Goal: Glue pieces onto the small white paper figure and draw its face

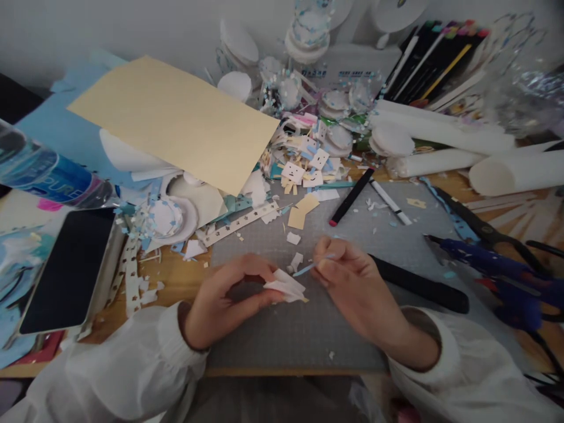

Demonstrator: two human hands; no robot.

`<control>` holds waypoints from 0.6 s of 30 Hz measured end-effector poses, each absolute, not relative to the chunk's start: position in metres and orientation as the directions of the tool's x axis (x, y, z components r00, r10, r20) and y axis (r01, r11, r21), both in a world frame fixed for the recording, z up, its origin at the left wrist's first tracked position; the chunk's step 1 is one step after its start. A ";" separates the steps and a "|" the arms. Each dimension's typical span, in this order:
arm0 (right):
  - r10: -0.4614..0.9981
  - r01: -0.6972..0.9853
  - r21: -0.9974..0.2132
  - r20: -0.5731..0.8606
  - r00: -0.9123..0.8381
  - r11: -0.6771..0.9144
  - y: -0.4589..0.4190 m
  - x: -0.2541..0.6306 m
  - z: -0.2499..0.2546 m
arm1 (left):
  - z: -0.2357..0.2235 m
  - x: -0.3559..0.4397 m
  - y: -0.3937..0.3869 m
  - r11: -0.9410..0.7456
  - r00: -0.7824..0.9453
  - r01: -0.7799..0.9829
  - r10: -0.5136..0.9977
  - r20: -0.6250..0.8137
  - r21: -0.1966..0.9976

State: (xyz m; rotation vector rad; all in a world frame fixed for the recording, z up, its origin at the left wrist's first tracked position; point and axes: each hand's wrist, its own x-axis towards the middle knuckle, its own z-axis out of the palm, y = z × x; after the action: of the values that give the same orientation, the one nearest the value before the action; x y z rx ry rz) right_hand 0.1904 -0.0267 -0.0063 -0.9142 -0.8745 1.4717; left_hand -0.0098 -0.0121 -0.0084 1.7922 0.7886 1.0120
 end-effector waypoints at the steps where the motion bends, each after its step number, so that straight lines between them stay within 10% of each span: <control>1: 0.997 -0.403 -0.912 -0.053 -0.058 -0.073 -0.028 0.189 -0.007 | -0.008 -0.010 -0.013 -0.405 0.456 0.097 0.830 0.321 0.909; 18: 1.000 -0.284 -0.959 -0.006 -0.028 -0.014 -0.033 0.184 -0.010 | -0.006 -0.010 -0.015 -0.480 0.476 0.053 0.783 0.401 0.875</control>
State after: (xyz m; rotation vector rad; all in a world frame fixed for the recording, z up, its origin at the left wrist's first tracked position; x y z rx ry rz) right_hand 0.1840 -0.0333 -0.0105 -0.9884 -1.0084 1.3590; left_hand -0.0101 -0.0152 -0.0064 1.8653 0.7003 1.0709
